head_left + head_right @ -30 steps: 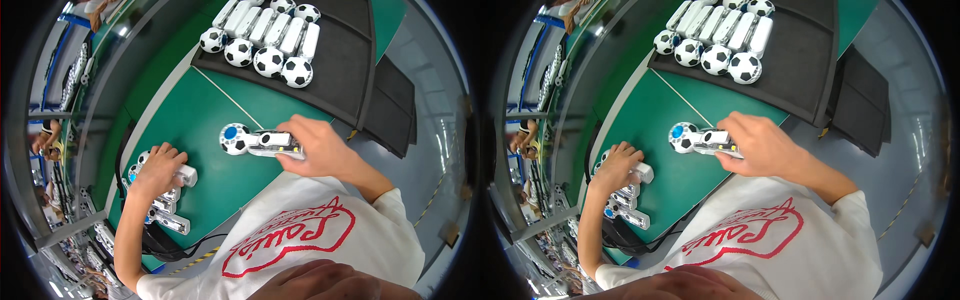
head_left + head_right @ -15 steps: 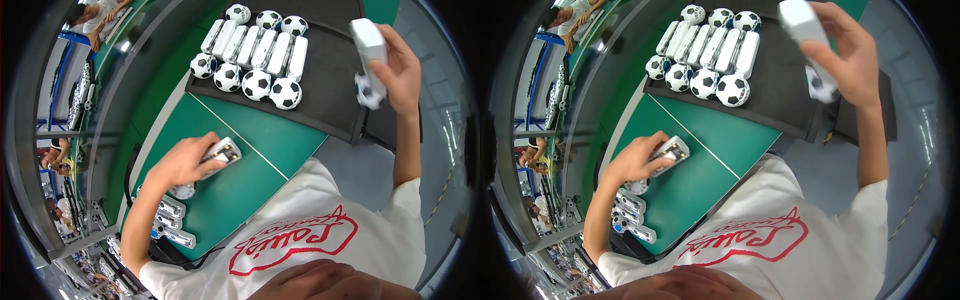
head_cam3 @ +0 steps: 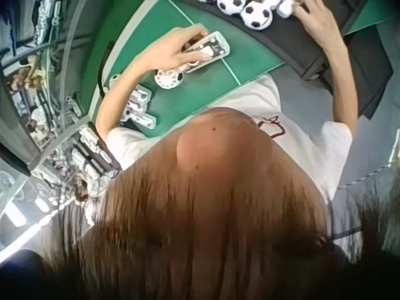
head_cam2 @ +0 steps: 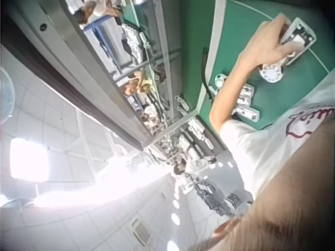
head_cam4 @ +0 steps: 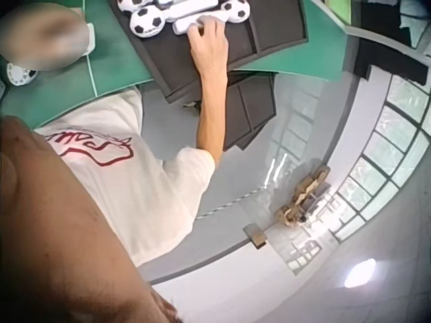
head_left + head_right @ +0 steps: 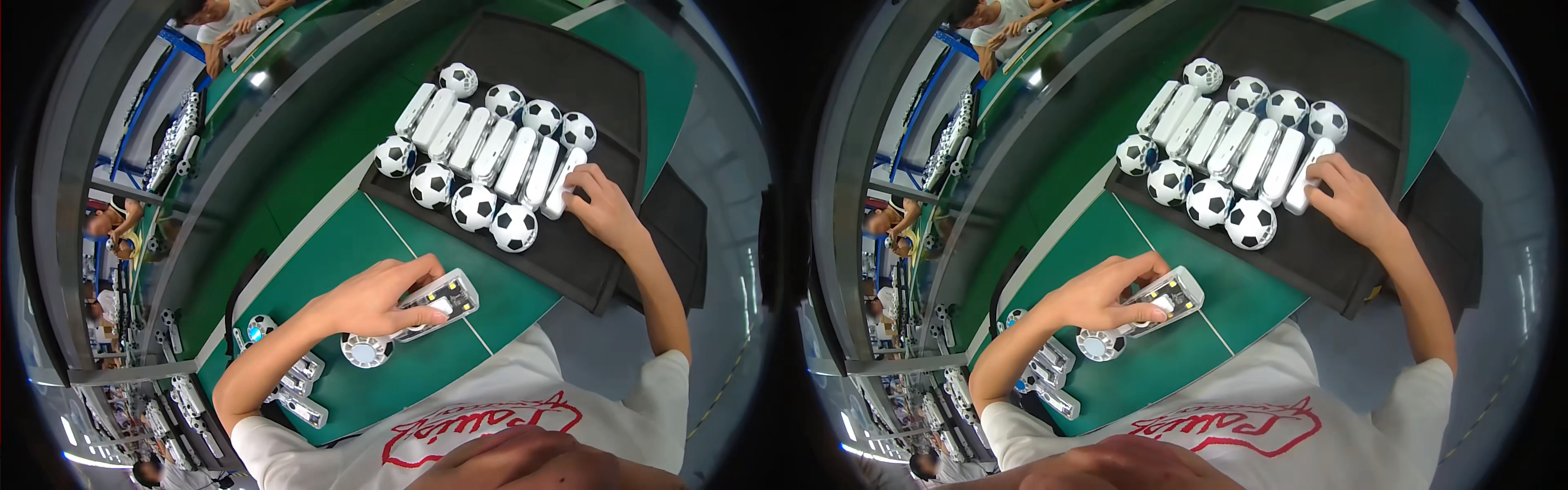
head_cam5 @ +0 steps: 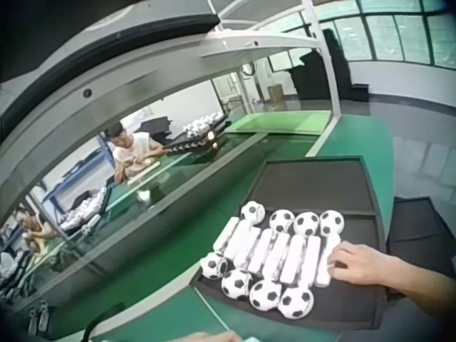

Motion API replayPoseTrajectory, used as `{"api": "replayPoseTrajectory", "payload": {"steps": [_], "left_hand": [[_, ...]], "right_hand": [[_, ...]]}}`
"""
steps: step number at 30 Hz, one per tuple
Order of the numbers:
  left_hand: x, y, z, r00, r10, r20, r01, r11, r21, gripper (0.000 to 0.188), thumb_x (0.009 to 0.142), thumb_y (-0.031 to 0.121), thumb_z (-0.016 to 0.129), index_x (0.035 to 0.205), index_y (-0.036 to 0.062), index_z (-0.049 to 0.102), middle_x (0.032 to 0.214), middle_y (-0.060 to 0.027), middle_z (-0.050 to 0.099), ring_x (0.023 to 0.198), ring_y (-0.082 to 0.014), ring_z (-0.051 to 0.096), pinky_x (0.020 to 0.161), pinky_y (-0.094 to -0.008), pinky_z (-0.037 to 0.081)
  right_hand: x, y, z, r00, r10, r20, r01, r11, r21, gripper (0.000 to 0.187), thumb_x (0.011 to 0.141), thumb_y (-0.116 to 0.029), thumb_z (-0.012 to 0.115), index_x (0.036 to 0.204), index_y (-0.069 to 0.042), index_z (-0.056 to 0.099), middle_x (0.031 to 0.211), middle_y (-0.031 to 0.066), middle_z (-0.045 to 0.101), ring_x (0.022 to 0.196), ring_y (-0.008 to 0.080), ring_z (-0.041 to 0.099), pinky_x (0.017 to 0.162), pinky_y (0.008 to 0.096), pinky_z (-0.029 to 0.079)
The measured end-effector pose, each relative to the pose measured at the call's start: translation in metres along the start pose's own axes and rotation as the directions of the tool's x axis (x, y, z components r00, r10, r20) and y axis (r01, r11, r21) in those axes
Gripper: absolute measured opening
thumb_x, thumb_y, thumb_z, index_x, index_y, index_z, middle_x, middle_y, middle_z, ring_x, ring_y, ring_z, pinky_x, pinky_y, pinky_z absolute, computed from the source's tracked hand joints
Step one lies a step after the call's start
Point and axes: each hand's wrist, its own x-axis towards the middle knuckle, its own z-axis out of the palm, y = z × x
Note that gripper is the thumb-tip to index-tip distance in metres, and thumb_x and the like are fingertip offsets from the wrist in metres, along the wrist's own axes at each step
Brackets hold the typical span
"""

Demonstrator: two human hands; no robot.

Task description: Testing handheld electronic soccer toys by activating them and observing light patterns at an assembly station.

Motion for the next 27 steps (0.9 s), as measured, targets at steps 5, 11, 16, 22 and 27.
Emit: {"api": "replayPoseTrajectory", "payload": {"steps": [5,11,16,22,27], "left_hand": [[0.022,0.007,-0.003,0.979,0.031,-0.199,-0.076,0.972,-0.22,0.039,0.084,0.025,0.073,0.107,0.0036,0.05,0.094,-0.005,0.066,0.085,-0.0118,0.061,0.068,-0.0288,0.049],[0.081,0.031,0.0,0.879,0.171,-0.446,-0.399,0.776,-0.489,0.032,0.083,0.01,0.074,0.098,-0.0009,0.048,0.101,-0.0133,0.066,0.091,-0.0132,0.064,0.071,-0.0273,0.054],[0.142,0.071,-0.001,0.876,0.219,-0.43,-0.443,0.718,-0.536,0.043,0.081,0.021,0.077,0.101,-0.0054,0.05,0.099,-0.0152,0.064,0.082,-0.0166,0.067,0.065,-0.0281,0.055],[0.172,0.084,0.016,0.895,0.265,-0.358,-0.402,0.828,-0.391,0.046,0.086,0.024,0.073,0.113,-0.0068,0.051,0.103,-0.0157,0.065,0.085,-0.016,0.067,0.069,-0.0287,0.054],[0.142,0.066,0.009,0.837,0.383,-0.391,-0.367,0.923,0.12,0.053,0.086,0.025,0.07,0.126,-0.004,0.051,0.105,-0.0164,0.064,0.095,-0.0238,0.063,0.082,-0.0355,0.052]], "right_hand": [[0.006,-0.002,-0.016,0.983,0.14,0.119,-0.171,0.935,0.312,0.03,0.066,0.003,0.075,0.088,-0.003,0.057,0.101,0.0102,0.053,0.098,0.0299,0.053,0.077,0.0375,0.048],[0.01,-0.001,-0.018,0.87,0.465,0.166,-0.433,0.559,0.707,0.028,0.077,-0.004,0.072,0.101,-0.002,0.058,0.101,0.0079,0.058,0.091,0.018,0.057,0.083,0.0311,0.046],[0.002,-0.023,-0.024,0.733,0.587,0.344,-0.313,-0.159,0.936,0.077,0.084,-0.046,0.071,0.136,0.002,0.04,0.114,0.0099,0.058,0.105,0.0161,0.058,0.087,0.0326,0.05],[0.002,-0.051,-0.056,0.641,0.644,0.418,-0.485,-0.081,0.87,0.061,0.084,-0.025,0.072,0.128,0.005,0.044,0.089,0.0106,0.065,0.066,0.0118,0.064,0.056,0.0226,0.052],[-0.017,-0.044,-0.053,0.439,0.708,0.553,-0.66,-0.164,0.733,0.042,0.081,-0.013,0.069,0.113,0.009,0.052,0.067,0.0085,0.064,0.043,0.0072,0.054,0.041,0.0191,0.046]]}}
